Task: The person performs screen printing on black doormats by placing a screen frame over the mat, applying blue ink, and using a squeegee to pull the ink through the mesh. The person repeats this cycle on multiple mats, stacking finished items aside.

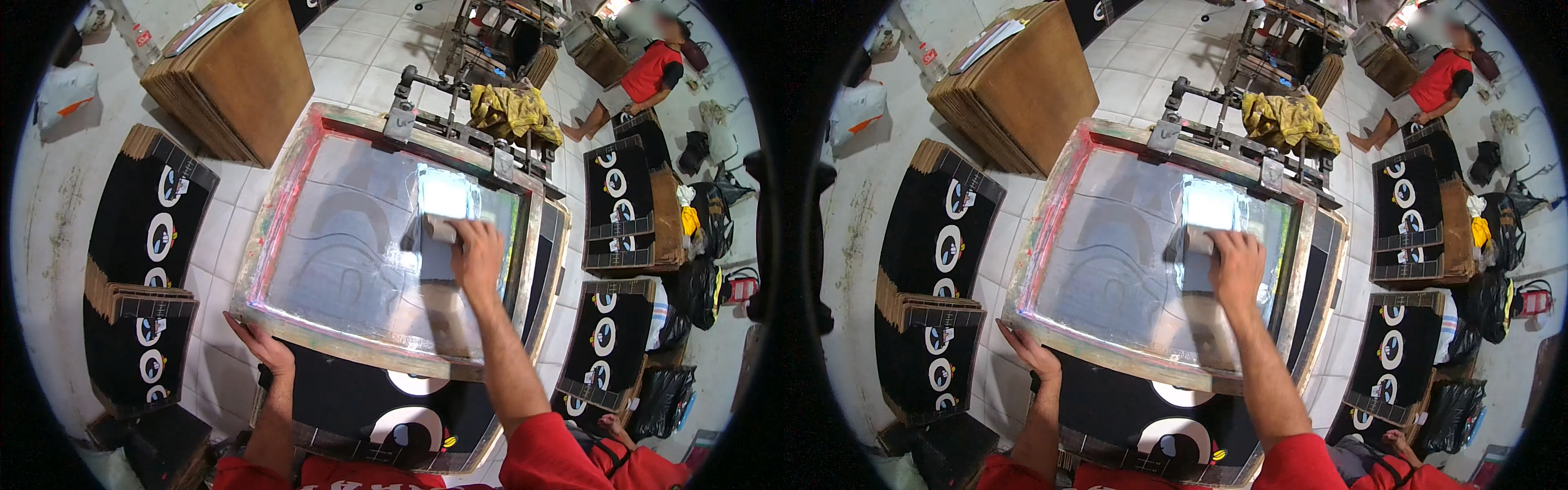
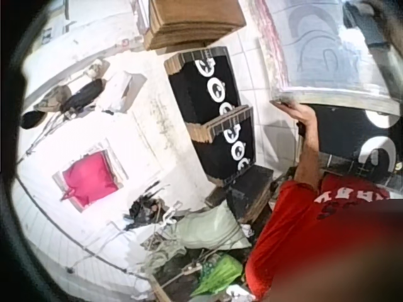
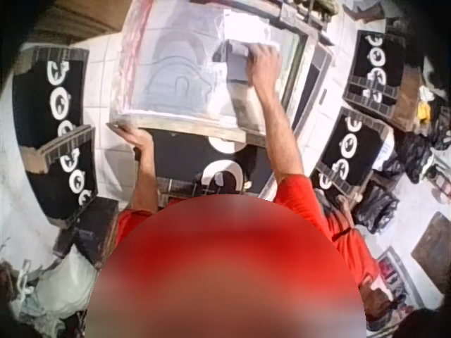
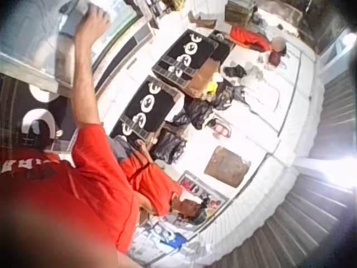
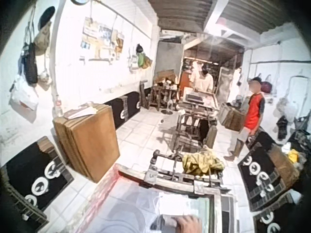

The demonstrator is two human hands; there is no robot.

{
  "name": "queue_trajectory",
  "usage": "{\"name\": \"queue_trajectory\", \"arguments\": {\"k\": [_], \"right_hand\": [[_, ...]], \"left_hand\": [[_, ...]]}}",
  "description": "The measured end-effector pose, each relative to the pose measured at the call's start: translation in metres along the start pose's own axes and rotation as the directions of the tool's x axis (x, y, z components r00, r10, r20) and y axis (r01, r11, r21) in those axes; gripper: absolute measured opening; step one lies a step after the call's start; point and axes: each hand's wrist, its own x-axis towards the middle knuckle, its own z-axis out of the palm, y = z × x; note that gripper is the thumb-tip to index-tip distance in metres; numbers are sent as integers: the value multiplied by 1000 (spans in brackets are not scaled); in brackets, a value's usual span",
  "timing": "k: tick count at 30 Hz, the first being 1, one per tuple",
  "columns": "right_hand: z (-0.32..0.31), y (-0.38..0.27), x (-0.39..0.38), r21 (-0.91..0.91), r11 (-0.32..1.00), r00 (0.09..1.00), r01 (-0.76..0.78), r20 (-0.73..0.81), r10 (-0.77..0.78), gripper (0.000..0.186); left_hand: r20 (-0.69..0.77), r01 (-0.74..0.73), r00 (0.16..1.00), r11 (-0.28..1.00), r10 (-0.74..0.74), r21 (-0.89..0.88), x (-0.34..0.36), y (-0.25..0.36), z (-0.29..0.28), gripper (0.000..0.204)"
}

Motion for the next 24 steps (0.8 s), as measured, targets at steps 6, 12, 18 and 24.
{"name": "queue_trajectory", "arguments": {"k": [6, 12, 18, 24], "right_hand": [[-39, -40, -112, 155, 984, 978, -92, -174, 118, 61], [-113, -81, -163, 202, 978, 970, -57, -221, 103, 55], [-242, -82, -60, -154, 977, 866, 145, -458, -201, 33], [-348, -71, 86, -362, 931, 868, 45, -447, -216, 51]], "left_hand": [[-10, -40, 999, 998, 41, 54, 0, -6, -3, 68], [-92, 74, 993, 996, -77, -41, 25, 54, -19, 58], [-142, -420, 905, 895, 401, -148, 86, 160, -4, 58], [590, -571, 674, 820, 445, 33, -5, 115, 89, 56]]}}
